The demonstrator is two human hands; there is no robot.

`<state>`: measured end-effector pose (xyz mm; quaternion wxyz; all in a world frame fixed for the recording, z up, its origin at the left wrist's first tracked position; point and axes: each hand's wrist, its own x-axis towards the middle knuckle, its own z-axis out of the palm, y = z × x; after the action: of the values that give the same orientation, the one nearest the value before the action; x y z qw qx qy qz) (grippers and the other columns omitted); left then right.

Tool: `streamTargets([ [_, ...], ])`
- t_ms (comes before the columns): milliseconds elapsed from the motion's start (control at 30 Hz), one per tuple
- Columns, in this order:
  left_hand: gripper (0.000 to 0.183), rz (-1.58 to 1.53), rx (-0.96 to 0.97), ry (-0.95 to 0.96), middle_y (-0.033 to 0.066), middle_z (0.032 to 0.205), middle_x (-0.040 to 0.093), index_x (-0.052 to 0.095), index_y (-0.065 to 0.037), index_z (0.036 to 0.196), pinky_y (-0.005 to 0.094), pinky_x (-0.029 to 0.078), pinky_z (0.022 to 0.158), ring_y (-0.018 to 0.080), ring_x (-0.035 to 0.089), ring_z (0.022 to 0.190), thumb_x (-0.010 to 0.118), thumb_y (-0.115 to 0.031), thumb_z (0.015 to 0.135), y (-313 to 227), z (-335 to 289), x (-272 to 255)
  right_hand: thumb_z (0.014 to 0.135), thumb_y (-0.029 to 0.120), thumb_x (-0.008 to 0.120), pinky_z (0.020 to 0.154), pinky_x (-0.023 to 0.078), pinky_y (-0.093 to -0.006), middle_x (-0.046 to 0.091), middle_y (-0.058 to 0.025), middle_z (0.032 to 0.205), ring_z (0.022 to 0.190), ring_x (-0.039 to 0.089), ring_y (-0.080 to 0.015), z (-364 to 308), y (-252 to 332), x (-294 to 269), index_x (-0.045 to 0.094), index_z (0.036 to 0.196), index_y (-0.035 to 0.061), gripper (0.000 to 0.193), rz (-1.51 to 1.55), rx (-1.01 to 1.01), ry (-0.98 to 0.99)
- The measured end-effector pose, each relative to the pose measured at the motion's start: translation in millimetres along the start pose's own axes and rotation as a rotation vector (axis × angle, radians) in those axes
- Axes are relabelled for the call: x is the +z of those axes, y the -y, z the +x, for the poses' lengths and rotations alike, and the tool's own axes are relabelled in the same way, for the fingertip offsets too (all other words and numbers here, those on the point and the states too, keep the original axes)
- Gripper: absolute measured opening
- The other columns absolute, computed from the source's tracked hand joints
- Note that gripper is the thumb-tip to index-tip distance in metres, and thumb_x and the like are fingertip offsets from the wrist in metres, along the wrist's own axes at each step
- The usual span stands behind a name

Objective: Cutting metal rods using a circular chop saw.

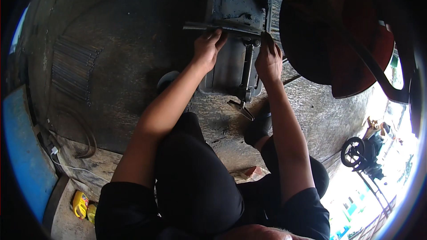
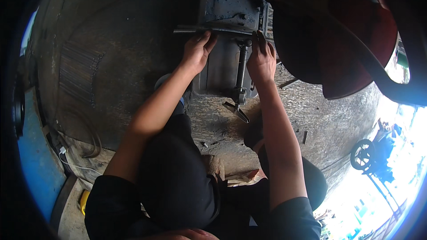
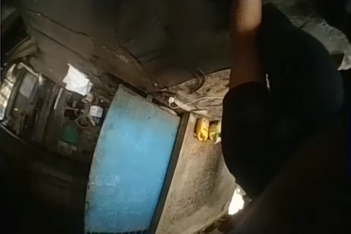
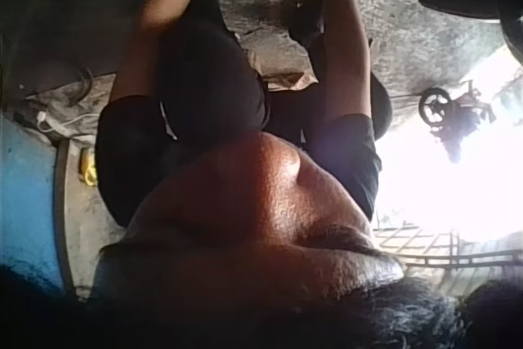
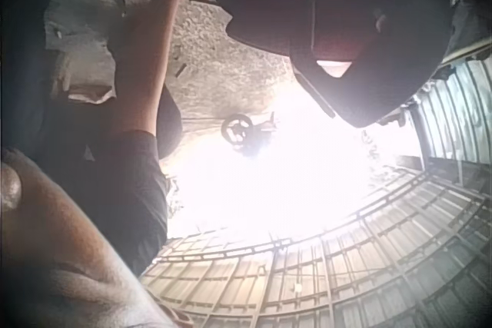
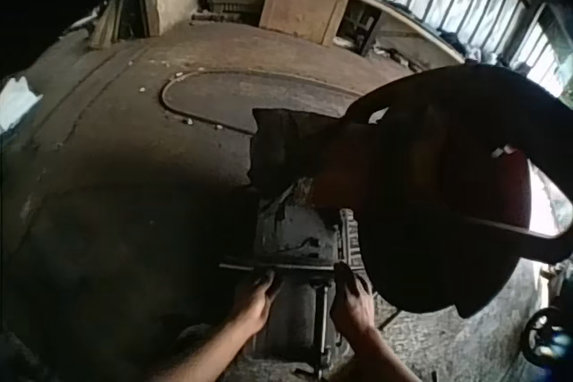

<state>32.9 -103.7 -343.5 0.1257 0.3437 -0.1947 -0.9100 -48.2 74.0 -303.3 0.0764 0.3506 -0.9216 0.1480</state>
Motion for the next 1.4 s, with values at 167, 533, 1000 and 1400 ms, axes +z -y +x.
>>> streamTargets([
  [167, 0.011, 0.022, 0.016, -0.017, 0.0087, 0.105, 0.058, 0.055, 0.0, 0.101, 0.0351, 0.051, 0.095, 0.0208, 0.059, 0.101, 0.056, -0.003, 0.091, 2.5, 9.7, -0.8, 0.076, -0.002, 0.047, 0.091, 0.046, -0.0401, 0.053, -0.0091, 0.13, 0.113, 0.054, -0.0305, 5.6, 0.2, -2.5, 0.054, 0.125, 0.0095, 0.051, 0.05, 0.042, 0.059],
  [533, 0.007, 0.035, 0.058, -0.093, 0.0079, 0.101, 0.057, 0.055, 0.0, 0.097, 0.0364, 0.051, 0.096, 0.021, 0.059, 0.097, 0.056, -0.003, 0.091, 0.3, 12.3, -0.4, 0.085, 0.004, 0.053, 0.089, 0.046, -0.0391, 0.058, -0.0168, 0.12, 0.109, 0.056, -0.0351, -3.0, -18.2, 19.9, 0.056, 0.121, 0.0072, 0.037, 0.188, 0.161, -0.219],
  [1000, 0.012, 0.139, 0.121, -0.121, 0.0079, 0.096, 0.06, 0.057, 0.001, 0.097, 0.0322, 0.054, 0.088, 0.0214, 0.062, 0.09, 0.061, -0.007, 0.089, -5.2, 15.7, 13.6, 0.088, 0.025, 0.061, 0.086, 0.043, -0.0359, 0.065, -0.0144, 0.105, 0.099, 0.06, -0.0252, 7.9, -55.0, 51.9, 0.06, 0.115, 0.0057, 0.033, 0.636, 0.701, -0.179],
  [1400, 0.012, 0.202, -0.03, -0.234, 0.0075, 0.089, 0.061, 0.058, 0.0, 0.093, 0.0284, 0.056, 0.078, 0.0182, 0.063, 0.082, 0.064, -0.009, 0.087, 0.4, 20.5, 0.0, 0.089, 0.016, 0.059, 0.073, 0.043, -0.0249, 0.064, -0.0058, 0.103, 0.086, 0.057, -0.0113, -8.2, -72.4, 64.8, 0.059, 0.118, 0.0048, 0.031, 0.814, 0.86, 0.041],
])
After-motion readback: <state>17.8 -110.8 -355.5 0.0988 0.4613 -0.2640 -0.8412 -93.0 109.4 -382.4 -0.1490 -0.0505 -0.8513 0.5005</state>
